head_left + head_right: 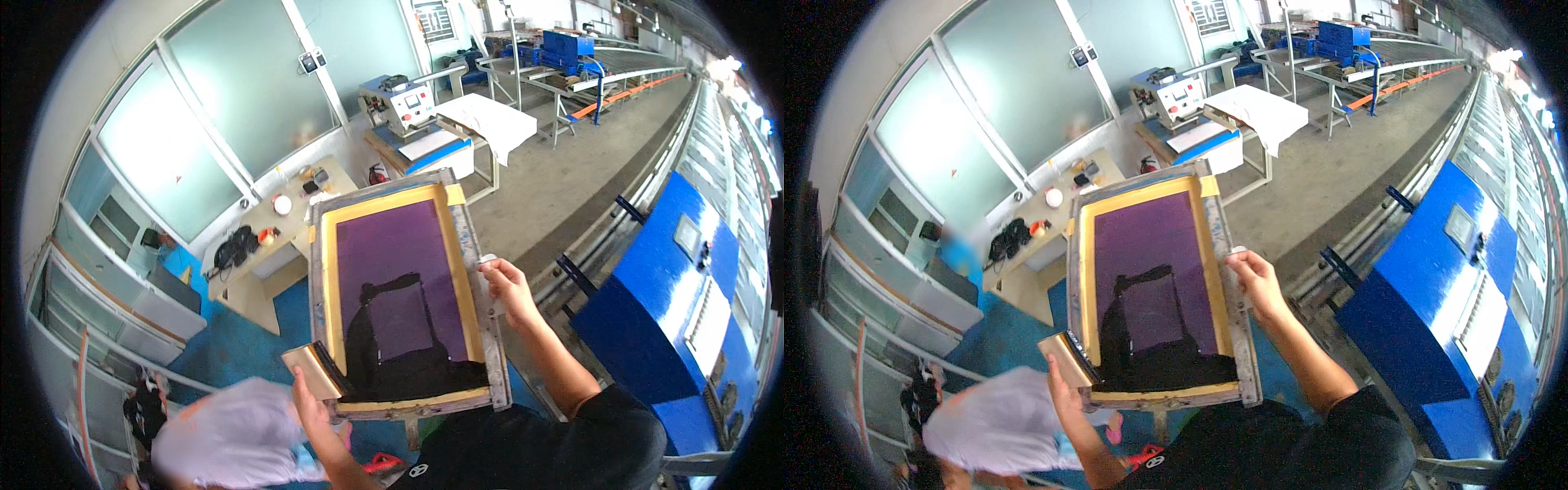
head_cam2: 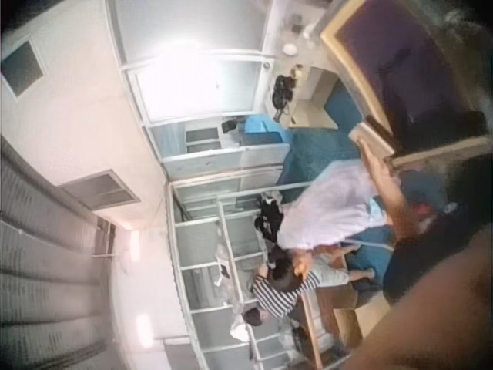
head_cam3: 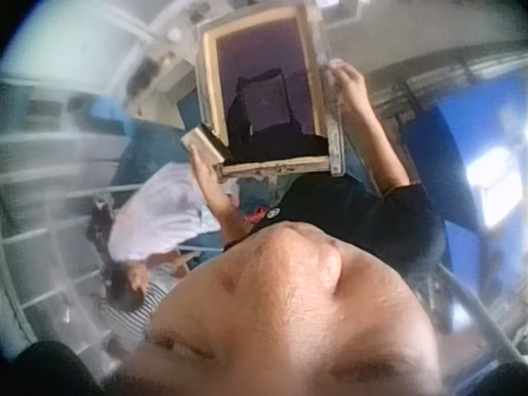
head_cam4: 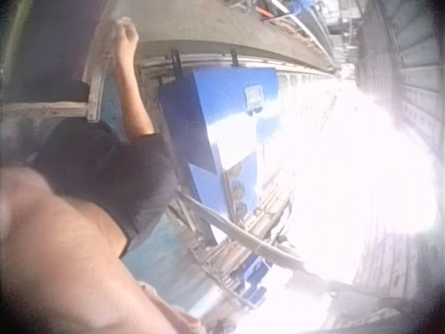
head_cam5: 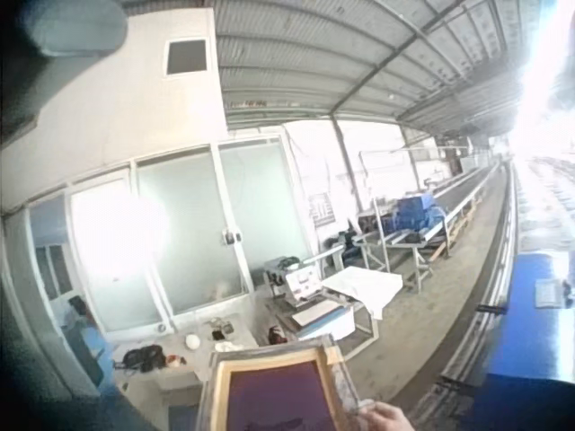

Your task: The person holds a screen printing frame and uses a squeegee to pull black ink across the mesh onto a garment positioned on a conveyor. The person repeatedly repositions the frame and pulls the squeegee to apply ink to successive garments moving along the line.

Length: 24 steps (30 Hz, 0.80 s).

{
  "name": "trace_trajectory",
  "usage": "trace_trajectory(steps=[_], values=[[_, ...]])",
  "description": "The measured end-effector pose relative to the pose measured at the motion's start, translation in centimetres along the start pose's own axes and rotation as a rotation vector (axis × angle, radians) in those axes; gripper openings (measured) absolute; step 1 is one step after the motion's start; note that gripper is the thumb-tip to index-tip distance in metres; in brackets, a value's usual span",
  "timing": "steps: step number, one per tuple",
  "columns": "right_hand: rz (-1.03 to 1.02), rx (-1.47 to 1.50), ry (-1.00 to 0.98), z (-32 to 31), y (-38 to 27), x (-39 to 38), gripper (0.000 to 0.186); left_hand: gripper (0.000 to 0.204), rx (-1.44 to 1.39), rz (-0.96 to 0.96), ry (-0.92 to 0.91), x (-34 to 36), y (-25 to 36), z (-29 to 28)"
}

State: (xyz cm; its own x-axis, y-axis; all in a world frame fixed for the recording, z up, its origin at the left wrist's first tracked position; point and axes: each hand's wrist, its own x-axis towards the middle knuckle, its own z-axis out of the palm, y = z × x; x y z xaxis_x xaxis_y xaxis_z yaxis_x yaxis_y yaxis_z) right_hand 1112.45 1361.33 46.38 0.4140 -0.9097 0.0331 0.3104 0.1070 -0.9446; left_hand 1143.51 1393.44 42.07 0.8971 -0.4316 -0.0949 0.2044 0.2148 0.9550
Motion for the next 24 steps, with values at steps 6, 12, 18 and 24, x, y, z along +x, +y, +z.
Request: trace_trajectory(steps=[6, 12, 18, 24], values=[[-0.076, 0.063, 0.243, -0.4, -2.7, 10.5, 0.012, 0.063, 0.034, -0.057, -0.279, 15.8, 2.9, 14.3], [-0.158, 0.05, 0.545, -4.7, -3.4, 14.4, 0.015, 0.074, 0.074, -0.099, -0.513, 26.1, -0.7, 27.5], [-0.288, 0.151, 0.763, -10.3, -3.7, 19.5, 0.011, 0.067, 0.127, -0.192, -0.778, 33.9, -6.0, 43.3], [-0.392, 0.065, 0.946, -18.6, -5.1, 29.3, 0.018, 0.081, 0.121, -0.211, -0.908, 37.6, -8.9, 61.8]])
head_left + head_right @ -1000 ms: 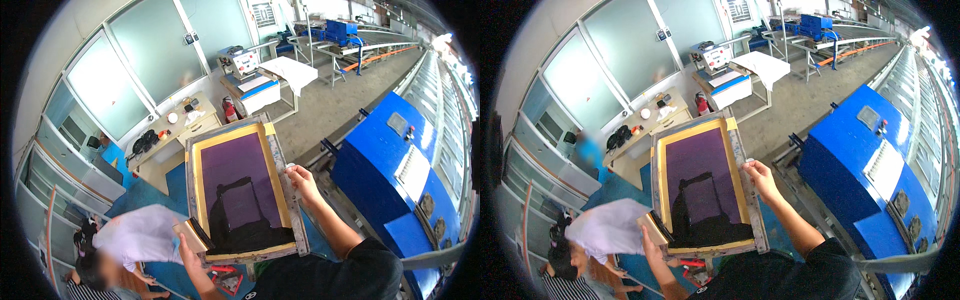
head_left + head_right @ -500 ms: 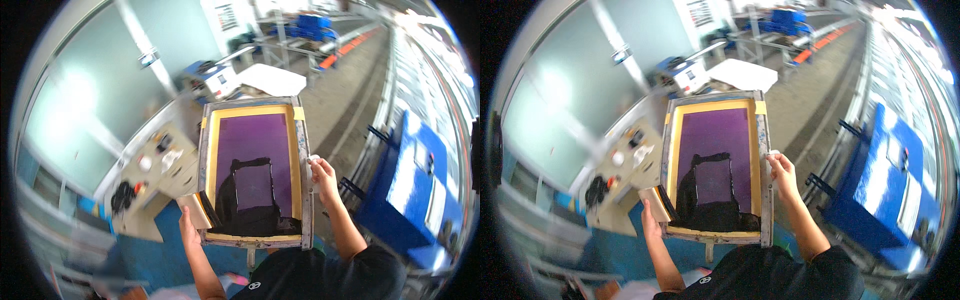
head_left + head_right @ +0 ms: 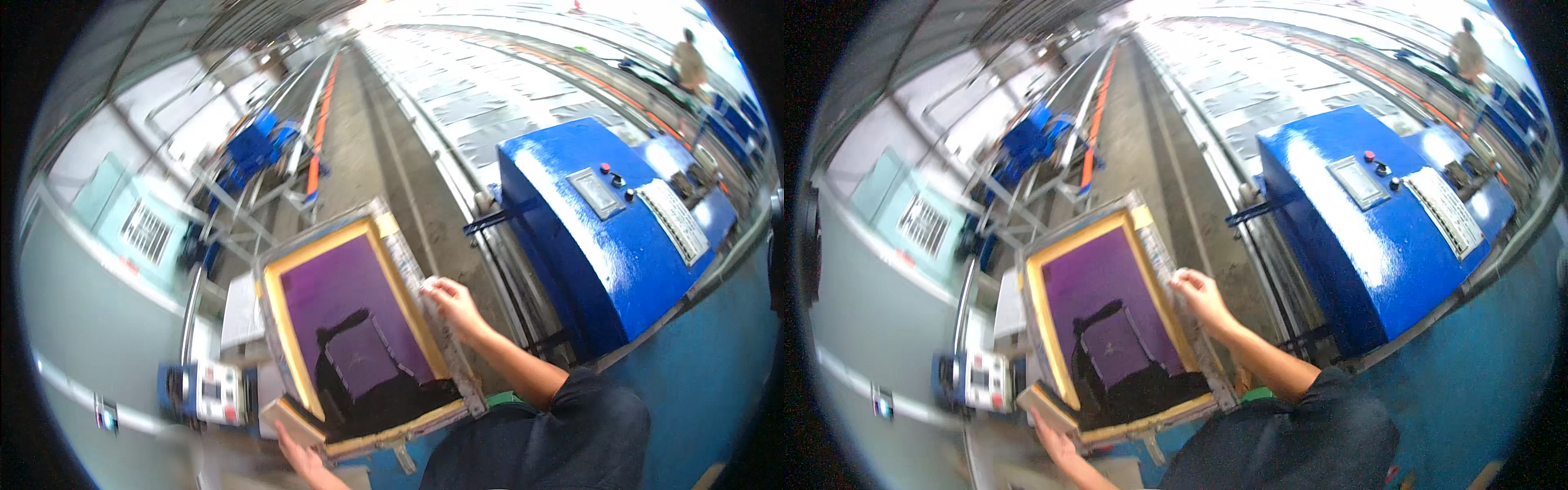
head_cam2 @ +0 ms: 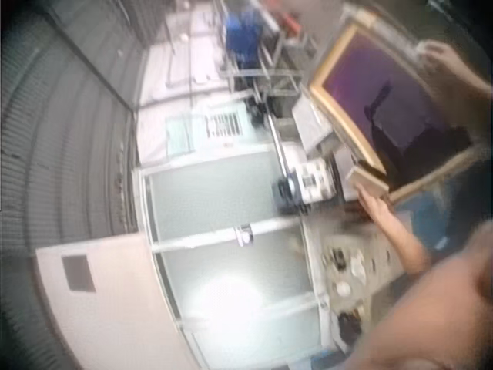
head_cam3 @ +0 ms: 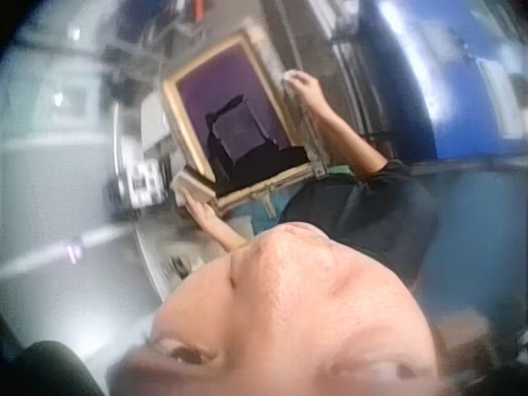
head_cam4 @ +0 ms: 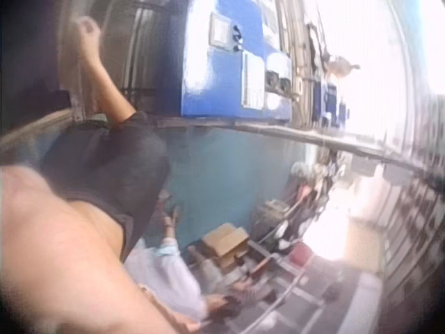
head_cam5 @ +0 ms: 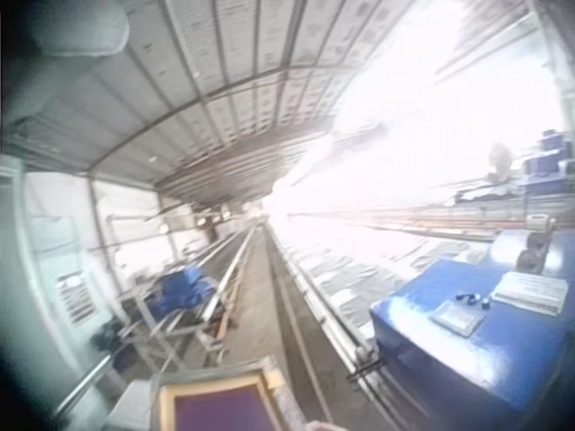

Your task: The person holds a screen printing frame and uses a squeegee to pull black ink across the mesh onto a garment positioned on a conveyor. The person repeatedly repositions the frame and pulls the squeegee to apply ink to successive garments moving along the line.

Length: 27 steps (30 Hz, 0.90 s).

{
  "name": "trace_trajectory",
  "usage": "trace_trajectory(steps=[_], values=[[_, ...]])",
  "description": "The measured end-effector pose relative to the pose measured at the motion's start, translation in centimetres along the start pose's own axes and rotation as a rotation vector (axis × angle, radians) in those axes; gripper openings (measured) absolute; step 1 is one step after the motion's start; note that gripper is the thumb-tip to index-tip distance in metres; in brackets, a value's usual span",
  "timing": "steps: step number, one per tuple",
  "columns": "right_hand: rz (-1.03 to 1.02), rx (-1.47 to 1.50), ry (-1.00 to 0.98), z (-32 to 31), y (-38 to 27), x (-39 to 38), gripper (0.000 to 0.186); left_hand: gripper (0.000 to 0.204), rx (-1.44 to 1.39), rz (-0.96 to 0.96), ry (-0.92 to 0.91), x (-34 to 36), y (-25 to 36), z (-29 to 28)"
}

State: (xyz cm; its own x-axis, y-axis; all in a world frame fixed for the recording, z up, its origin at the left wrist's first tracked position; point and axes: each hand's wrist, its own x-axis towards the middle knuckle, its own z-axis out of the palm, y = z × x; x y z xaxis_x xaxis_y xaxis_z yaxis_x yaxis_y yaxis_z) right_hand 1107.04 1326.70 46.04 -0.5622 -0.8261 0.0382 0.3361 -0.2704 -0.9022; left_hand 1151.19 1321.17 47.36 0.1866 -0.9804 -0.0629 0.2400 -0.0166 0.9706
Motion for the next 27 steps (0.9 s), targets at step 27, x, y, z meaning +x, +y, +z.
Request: trace_trajectory(steps=[27], values=[[-0.247, -0.147, 0.248, 5.6, 4.3, 55.6, 0.018, 0.085, 0.092, -0.074, -0.347, 55.9, -7.2, 40.0]])
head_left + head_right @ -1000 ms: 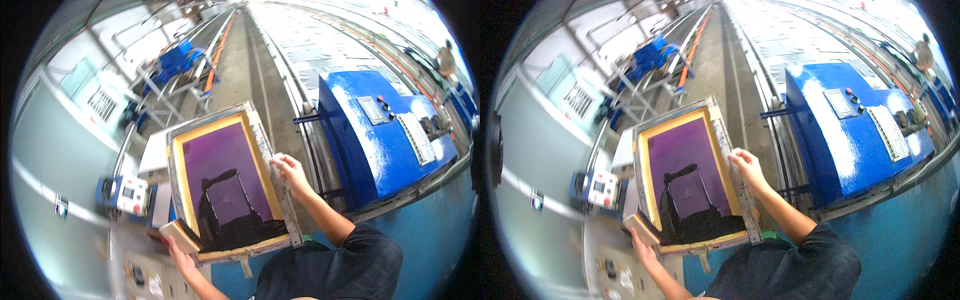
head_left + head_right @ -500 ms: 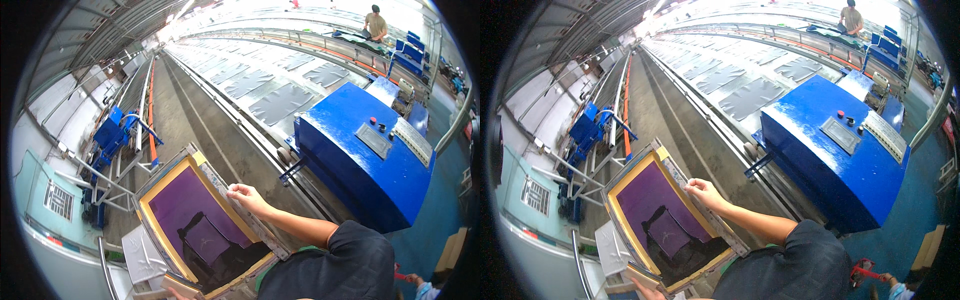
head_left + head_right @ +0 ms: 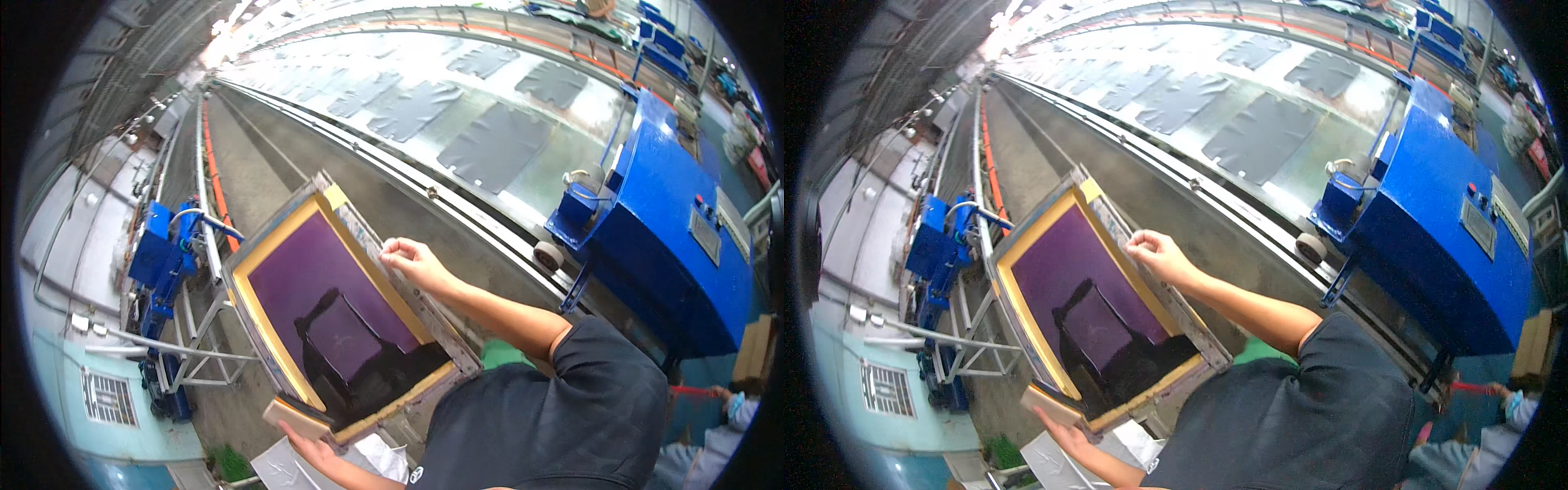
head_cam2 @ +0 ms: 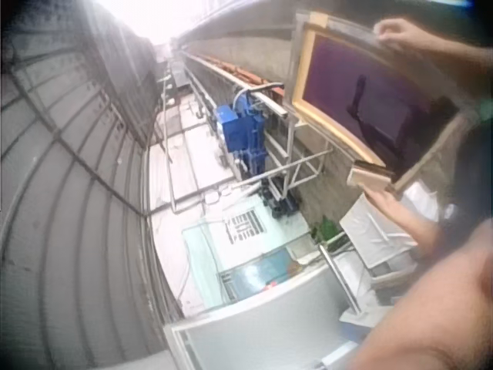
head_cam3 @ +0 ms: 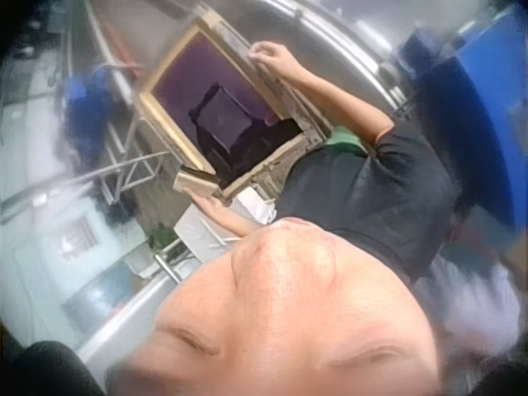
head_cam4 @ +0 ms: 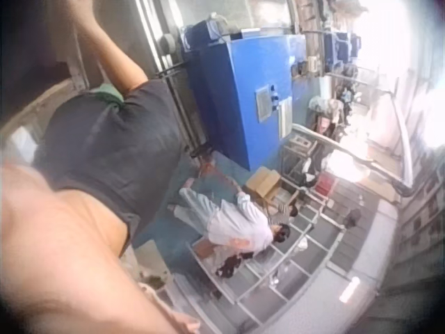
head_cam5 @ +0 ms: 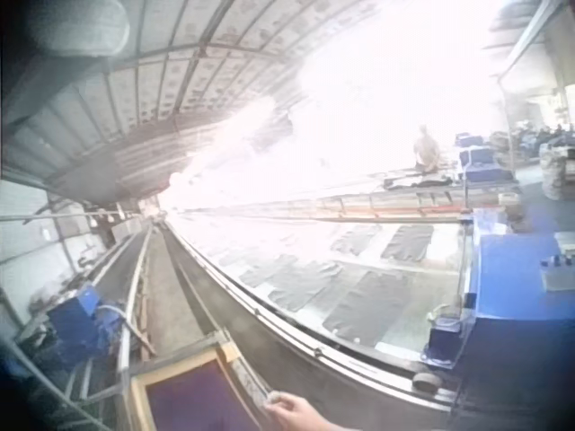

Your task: The person holds a screen printing frame and uses a squeegee to pull black ink across the mesh onto a garment positioned on a conveyor. The person repeatedly repositions the frame and pulls the squeegee to apply ink to successive garments moving along the line.

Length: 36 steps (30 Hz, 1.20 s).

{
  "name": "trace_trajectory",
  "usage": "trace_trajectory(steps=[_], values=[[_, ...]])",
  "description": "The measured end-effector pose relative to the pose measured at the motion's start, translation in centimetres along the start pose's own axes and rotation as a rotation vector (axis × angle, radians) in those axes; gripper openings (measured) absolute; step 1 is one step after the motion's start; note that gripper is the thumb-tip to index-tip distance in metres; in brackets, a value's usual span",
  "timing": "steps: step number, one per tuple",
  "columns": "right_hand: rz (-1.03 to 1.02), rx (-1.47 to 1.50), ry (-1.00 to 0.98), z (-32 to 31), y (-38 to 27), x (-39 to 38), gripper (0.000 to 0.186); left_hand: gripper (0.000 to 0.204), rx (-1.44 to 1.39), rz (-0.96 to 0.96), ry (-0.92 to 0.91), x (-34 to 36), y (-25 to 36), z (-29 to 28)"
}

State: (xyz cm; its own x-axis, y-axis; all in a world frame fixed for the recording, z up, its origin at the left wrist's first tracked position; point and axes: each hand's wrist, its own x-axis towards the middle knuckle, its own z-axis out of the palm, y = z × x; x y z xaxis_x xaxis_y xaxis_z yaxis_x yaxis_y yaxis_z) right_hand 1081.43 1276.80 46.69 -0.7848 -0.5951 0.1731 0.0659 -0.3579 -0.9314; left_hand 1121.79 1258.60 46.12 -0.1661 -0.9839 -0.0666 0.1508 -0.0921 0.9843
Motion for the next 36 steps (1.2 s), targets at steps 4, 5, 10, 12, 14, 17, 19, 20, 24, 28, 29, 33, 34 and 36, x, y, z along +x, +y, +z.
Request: trace_trajectory(steps=[4, 5, 10, 12, 14, 17, 19, 20, 24, 28, 29, 33, 34, 36], values=[[0.042, -0.006, 0.169, -2.0, 0.0, 4.9, 0.015, 0.085, 0.047, -0.026, -0.108, 10.3, 0.6, 8.8], [0.026, 0.009, 0.232, -3.1, 0.1, 6.1, 0.014, 0.084, 0.067, -0.019, -0.126, 12.4, 0.5, 11.6], [0.032, -0.162, 0.527, -10.8, 2.6, 12.5, 0.024, 0.079, 0.135, -0.056, -0.443, 22.8, -1.9, 27.5], [0.008, -0.177, 0.657, -14.0, 2.4, 15.4, 0.023, 0.07, 0.138, -0.066, -0.494, 25.0, -3.3, 35.3], [-0.047, -0.148, 0.796, -17.6, 2.2, 18.6, 0.023, 0.063, 0.12, -0.071, -0.599, 26.6, -4.1, 43.5], [-0.195, -0.164, 0.98, -23.2, 1.7, 22.0, 0.031, 0.059, 0.089, -0.172, -0.724, 28.1, -8.2, 54.5], [-0.188, -0.18, 1.088, -26.4, 0.1, 23.3, 0.034, 0.059, 0.098, -0.189, -0.845, 28.4, -9.9, 61.6], [-0.173, -0.156, 1.123, -28.0, -0.2, 23.7, 0.036, 0.058, 0.1, -0.18, -0.892, 28.5, -11.6, 64.4], [-0.068, -0.315, 1.136, -33.8, -2.0, 24.0, 0.035, 0.064, 0.083, -0.272, -1.029, 27.7, -16.4, 72.9], [0.169, -0.586, 1.325, -36.4, -2.7, 25.0, 0.031, 0.054, 0.025, -0.383, -1.127, 26.9, -20.2, 78.7], [0.222, -0.653, 1.371, -36.8, -2.3, 25.7, 0.03, 0.054, 0.042, -0.39, -1.15, 27.5, -21.6, 80.0], [-0.043, -0.702, 1.594, -40.8, 2.9, 26.8, 0.027, 0.056, 0.112, -0.433, -1.287, 29.4, -25.0, 85.3], [-0.069, -0.656, 1.629, -41.0, 4.1, 27.2, 0.025, 0.056, 0.141, -0.436, -1.328, 30.0, -25.8, 86.2], [-0.002, -0.712, 1.654, -41.3, 6.1, 28.8, 0.023, 0.058, 0.258, -0.386, -1.395, 32.5, -26.8, 88.2]])
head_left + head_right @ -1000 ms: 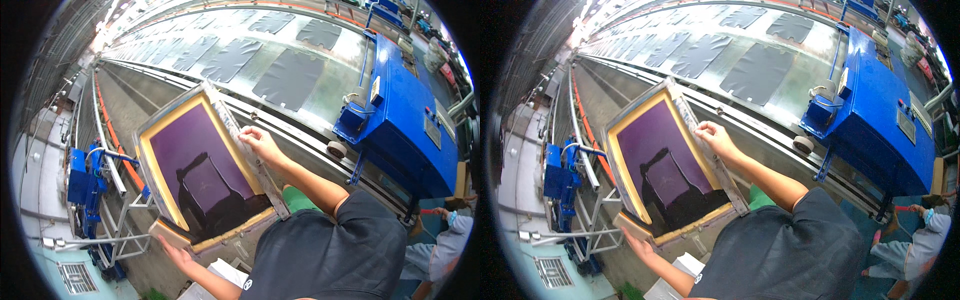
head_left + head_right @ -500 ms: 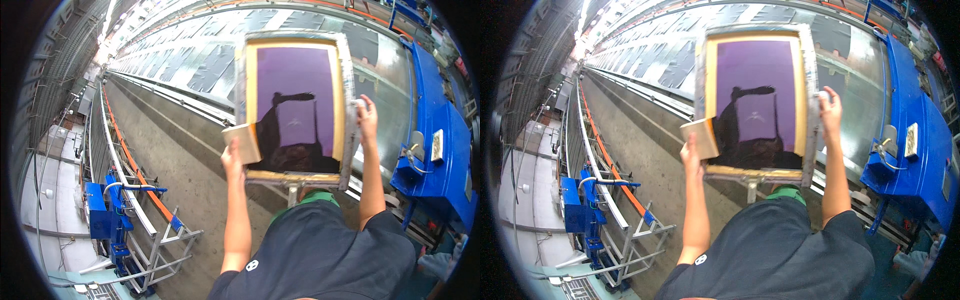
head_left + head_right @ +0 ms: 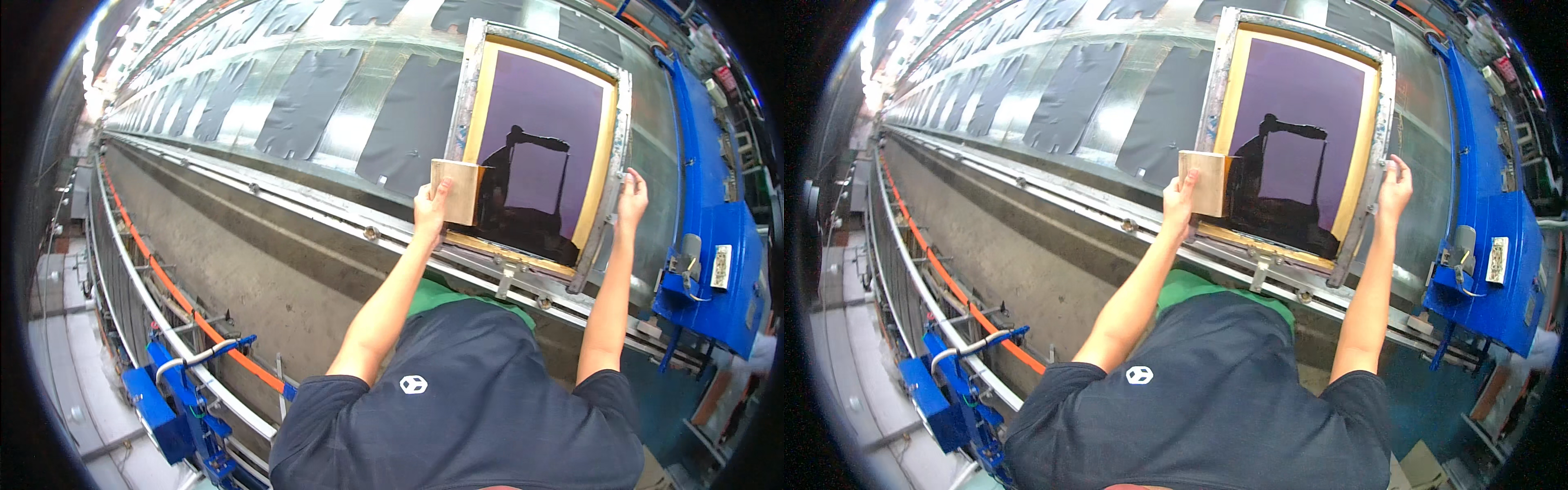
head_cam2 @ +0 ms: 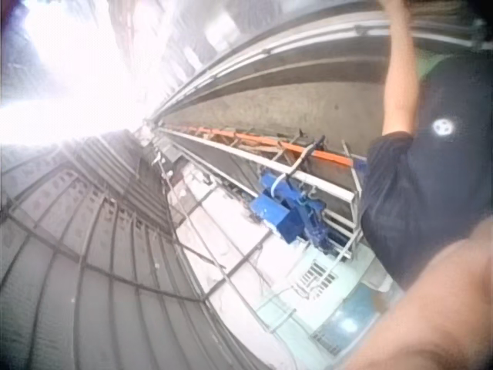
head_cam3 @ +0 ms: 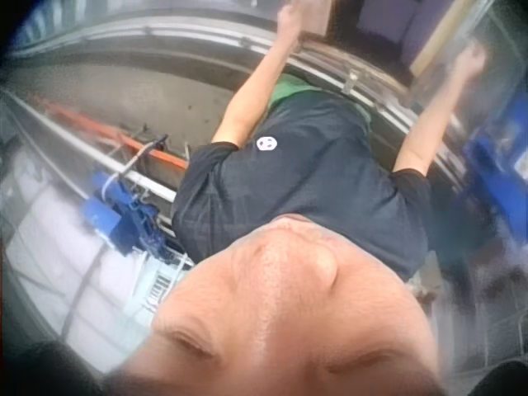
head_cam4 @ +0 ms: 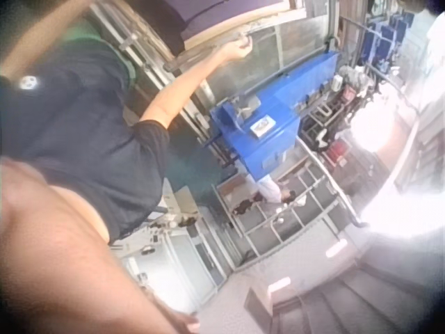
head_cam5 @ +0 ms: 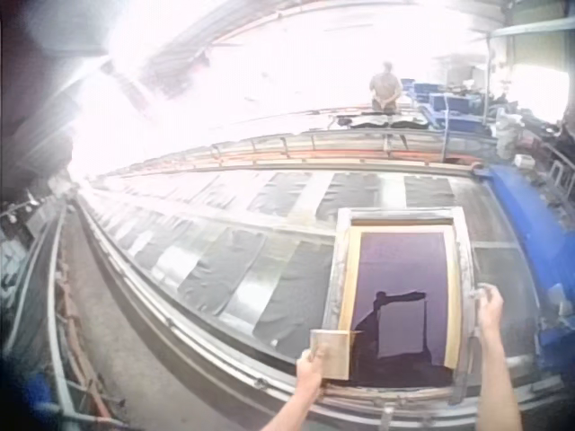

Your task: The person holds a screen printing frame and uses a squeegee to pull black ink across the mesh onto a garment positioned on a conveyor. The person repeatedly repositions the frame and pulls the squeegee to apply ink to successive garments moving along the line.

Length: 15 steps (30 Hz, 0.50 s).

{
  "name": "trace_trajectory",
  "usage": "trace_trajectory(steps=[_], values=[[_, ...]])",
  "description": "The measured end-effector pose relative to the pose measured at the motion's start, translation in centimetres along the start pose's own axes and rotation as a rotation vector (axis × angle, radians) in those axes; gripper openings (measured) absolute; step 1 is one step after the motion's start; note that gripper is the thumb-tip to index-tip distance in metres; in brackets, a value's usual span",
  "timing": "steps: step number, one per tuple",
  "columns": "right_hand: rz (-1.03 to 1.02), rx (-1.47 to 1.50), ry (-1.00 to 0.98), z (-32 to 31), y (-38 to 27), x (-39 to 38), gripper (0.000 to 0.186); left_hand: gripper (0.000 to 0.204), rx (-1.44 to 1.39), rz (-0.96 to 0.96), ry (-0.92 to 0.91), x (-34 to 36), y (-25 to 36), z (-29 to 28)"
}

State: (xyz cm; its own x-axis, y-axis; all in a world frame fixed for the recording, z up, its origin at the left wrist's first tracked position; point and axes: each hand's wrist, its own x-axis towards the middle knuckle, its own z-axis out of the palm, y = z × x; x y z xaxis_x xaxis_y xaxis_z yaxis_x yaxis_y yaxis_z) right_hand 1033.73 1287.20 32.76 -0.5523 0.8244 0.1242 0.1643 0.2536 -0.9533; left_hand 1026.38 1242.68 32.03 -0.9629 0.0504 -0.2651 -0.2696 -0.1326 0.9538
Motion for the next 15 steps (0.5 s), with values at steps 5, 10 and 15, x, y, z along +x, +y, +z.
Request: trace_trajectory(steps=[5, 10, 15], values=[[-0.01, -0.059, 0.059, 10.2, -0.9, -4.8, 0.019, 0.056, 0.105, -0.13, -0.092, 7.9, 2.0, -8.4], [0.008, 0.013, 0.086, 20.1, -1.4, -9.7, 0.016, 0.049, 0.157, -0.178, -0.048, 13.6, 3.0, -16.2], [0.083, -0.117, 0.096, 24.4, -1.7, -12.7, 0.014, 0.052, 0.02, -0.202, -0.005, 15.8, 4.1, -19.9]])
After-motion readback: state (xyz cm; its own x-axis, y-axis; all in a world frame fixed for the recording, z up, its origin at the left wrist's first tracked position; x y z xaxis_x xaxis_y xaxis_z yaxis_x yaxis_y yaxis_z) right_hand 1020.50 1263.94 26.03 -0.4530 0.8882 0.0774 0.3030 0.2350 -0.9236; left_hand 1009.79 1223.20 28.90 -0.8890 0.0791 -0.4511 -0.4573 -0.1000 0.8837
